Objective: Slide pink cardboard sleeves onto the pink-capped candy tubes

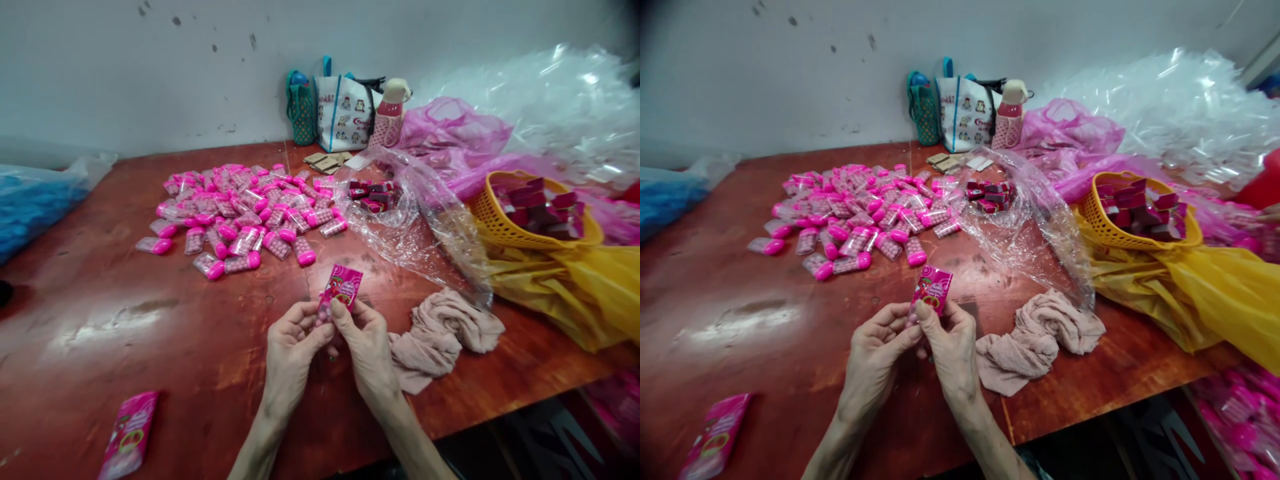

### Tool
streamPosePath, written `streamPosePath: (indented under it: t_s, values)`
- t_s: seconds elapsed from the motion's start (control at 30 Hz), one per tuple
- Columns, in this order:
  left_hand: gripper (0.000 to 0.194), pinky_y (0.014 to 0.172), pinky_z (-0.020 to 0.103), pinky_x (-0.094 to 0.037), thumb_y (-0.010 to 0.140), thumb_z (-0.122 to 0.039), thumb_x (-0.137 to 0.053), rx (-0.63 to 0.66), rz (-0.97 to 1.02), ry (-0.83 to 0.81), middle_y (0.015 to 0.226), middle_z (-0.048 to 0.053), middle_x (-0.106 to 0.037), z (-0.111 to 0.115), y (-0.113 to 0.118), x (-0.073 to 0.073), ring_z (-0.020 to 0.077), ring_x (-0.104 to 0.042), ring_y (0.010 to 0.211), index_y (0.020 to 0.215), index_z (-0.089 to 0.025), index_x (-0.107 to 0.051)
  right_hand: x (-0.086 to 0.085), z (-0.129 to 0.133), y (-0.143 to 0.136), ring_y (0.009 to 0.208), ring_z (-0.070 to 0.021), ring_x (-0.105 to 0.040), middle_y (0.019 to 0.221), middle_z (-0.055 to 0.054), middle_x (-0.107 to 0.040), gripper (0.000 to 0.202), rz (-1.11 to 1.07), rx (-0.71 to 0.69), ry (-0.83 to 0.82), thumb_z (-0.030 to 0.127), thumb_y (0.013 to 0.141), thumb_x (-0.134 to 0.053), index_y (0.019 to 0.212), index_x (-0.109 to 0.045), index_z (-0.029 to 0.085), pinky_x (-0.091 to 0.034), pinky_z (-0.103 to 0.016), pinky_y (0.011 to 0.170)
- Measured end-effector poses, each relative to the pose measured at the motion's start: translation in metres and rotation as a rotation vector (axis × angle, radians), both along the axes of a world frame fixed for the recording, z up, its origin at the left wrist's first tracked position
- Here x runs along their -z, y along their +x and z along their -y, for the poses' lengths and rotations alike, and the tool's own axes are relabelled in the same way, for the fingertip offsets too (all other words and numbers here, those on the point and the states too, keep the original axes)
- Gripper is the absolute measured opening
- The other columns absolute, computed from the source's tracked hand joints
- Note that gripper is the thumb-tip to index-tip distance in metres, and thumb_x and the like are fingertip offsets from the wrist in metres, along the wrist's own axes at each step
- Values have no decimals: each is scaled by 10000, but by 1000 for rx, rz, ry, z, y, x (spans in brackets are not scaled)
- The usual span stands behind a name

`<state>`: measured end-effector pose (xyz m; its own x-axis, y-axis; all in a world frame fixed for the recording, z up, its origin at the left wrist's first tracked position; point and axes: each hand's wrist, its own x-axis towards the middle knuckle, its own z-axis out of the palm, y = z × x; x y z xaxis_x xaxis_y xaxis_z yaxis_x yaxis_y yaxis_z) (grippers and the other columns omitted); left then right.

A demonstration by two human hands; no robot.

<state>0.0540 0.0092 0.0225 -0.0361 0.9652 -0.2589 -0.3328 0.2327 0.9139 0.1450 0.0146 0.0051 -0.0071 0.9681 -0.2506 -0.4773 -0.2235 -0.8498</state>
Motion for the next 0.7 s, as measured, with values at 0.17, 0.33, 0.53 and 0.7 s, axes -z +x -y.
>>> streamPosePath:
  t_s: [0.17,0.33,0.53,0.7]
  values:
    - [164,526,173,-464,621,-132,-709,-43,-49,4,646,2,-652,1,-1,-2,94,-586,542,723,-130,-581,-3,1,0,582,-97,-524,688,-10,-624,218,93,8,57,338,712,-660,787,-653,134,-442,-193,537]
    - [165,495,204,-469,651,-161,-696,72,75,-5,616,0,-632,3,-4,-6,101,-569,485,746,-129,-564,-9,6,6,562,-103,-522,676,-7,-615,267,174,-40,124,379,749,-606,831,-648,129,-430,-200,509]
    - [225,440,179,-455,713,-326,-648,85,198,-82,556,-9,-584,7,1,-14,77,-527,444,708,-108,-593,-24,13,20,878,-190,-561,911,-43,-615,216,523,-67,388,346,839,-488,943,-622,211,-456,-314,785]
    - [151,467,196,-486,742,-273,-620,29,202,-106,587,6,-604,1,8,-20,95,-559,486,728,-125,-595,-51,57,13,1153,-242,-429,1240,-72,-469,393,588,144,514,352,866,-452,1247,-451,258,-379,-352,943]
